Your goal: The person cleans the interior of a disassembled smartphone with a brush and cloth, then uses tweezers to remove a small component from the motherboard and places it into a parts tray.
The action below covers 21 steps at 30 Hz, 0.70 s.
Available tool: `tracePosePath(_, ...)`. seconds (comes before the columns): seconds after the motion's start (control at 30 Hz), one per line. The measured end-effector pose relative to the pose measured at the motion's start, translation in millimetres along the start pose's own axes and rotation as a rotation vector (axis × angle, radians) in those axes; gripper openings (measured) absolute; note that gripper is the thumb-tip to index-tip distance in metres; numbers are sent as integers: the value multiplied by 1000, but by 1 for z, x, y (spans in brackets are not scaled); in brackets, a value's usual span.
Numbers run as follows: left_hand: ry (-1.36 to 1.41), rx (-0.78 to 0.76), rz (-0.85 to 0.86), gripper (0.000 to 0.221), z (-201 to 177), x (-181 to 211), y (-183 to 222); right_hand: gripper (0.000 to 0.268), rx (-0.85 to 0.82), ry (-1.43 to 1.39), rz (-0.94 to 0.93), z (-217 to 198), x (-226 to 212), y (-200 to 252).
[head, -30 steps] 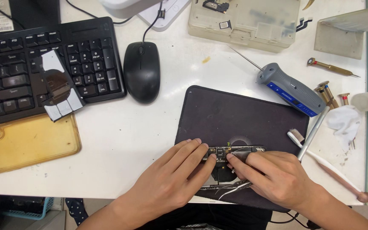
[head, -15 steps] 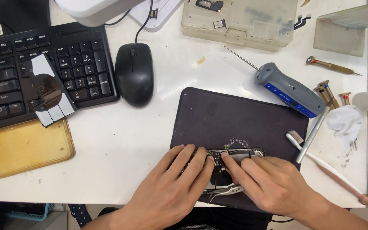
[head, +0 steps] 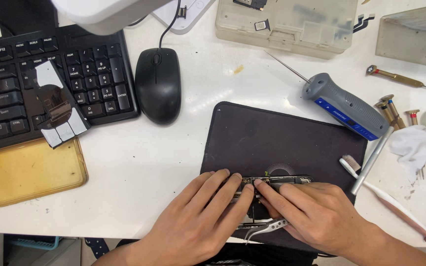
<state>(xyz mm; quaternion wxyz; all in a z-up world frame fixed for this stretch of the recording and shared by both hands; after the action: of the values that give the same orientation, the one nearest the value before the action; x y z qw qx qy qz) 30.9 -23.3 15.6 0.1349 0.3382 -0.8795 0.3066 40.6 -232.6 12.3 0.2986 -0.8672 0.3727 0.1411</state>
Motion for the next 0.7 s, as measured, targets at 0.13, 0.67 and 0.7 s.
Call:
tracePosePath(0.13,57,-15,-30,45,-9,-10,0,40,-31,-35,35,2,2,-3)
tracePosePath(0.67,85,-24,4,35,-19,-13,6,44,-94,47,-21,-1,6,-2)
tracePosePath(0.7,95,-17,0,32,-19,-13,6,44,-87,50,-30,-2,6,-3)
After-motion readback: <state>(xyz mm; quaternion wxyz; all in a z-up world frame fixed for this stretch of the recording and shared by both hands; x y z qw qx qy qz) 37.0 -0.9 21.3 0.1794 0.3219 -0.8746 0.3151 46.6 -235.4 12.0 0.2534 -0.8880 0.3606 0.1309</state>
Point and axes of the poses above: each hand's wrist, its own y-axis away from the middle knuckle, its own z-axis out of the palm, x = y × z, the point moved 3 cm from there along -y, towards the middle knuckle, and after that the axes turned 13 degrees about x, right-handed, at the moved point
